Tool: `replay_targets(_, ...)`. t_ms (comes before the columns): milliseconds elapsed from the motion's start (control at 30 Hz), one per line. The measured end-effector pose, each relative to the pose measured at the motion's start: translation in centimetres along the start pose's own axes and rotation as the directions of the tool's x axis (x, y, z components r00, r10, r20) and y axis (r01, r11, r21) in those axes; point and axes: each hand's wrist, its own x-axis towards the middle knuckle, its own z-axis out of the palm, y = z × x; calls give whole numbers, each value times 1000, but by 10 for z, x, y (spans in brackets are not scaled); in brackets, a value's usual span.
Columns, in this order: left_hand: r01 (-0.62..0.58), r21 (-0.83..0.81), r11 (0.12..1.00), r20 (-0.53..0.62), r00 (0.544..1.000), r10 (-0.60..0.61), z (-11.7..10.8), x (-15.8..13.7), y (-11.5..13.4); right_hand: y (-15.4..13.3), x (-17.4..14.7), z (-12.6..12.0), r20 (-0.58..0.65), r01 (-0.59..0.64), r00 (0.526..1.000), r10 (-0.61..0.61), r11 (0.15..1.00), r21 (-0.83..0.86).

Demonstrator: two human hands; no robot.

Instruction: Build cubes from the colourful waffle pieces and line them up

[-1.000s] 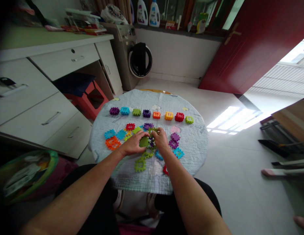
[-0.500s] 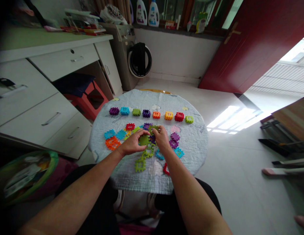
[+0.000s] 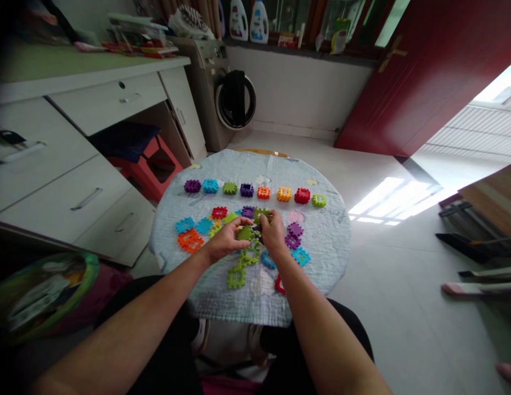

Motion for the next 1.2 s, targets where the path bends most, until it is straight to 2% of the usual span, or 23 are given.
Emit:
replay_targets(67, 68, -157, 985, 18, 998, -66, 3, 1, -3, -4, -6, 1, -41, 78, 996, -81, 994, -73)
replay_targets(133, 76, -183, 980, 2, 997, -77, 5, 2, -5, -9, -11, 2, -50, 125, 990, -132, 984, -126)
replay_targets(200, 65, -115, 991, -25, 997, -69, 4, 3, -6, -12, -13, 2, -61, 136, 987, -145, 981, -140)
replay_targets(300, 29, 117, 993, -92, 996, -18, 0, 5, -6, -15, -10, -2, -90, 130, 986, -139, 986, -103)
replay_targets(367, 7, 241, 970, -160, 987, 33, -3, 7, -7, -14, -6, -5, -61, 124, 990, -129, 990, -73)
replay_targets(400, 2, 253, 968, -193, 980, 48, -4, 8, -8, -14, -5, -6, -31, 126, 991, -128, 990, -66)
replay_targets(467, 14, 147, 989, -250, 968, 24, -6, 9, -8, -12, -4, -7, 38, 158, 987, -156, 985, -74)
replay_targets(533, 65, -70, 995, -272, 959, -82, -8, 10, -7, -10, -5, -7, 111, 227, 970, -215, 967, -112)
replay_targets(667, 208, -418, 884, -195, 930, -311, -10, 9, -1, -9, -9, -6, 253, 353, 919, -303, 917, -185)
replay_targets(733, 237, -502, 832, -144, 926, -350, -11, 9, 1, -10, -11, -5, 312, 413, 887, -340, 886, -211)
replay_targets(833, 268, -530, 805, -109, 919, -378, -8, 9, -1, -13, -15, -4, 352, 477, 853, -384, 847, -233)
replay_targets(967, 310, -541, 782, -10, 927, -375, -4, 8, -4, -16, -21, 2, 286, 449, 879, -382, 865, -225)
replay_targets(1067, 337, -564, 754, 68, 929, -364, -3, 6, -3, -16, -24, 4, 227, 411, 900, -372, 897, -161)
replay_targets(1200, 335, -564, 755, 87, 933, -349, -5, 5, -3, -17, -25, 4, 220, 412, 901, -373, 896, -168)
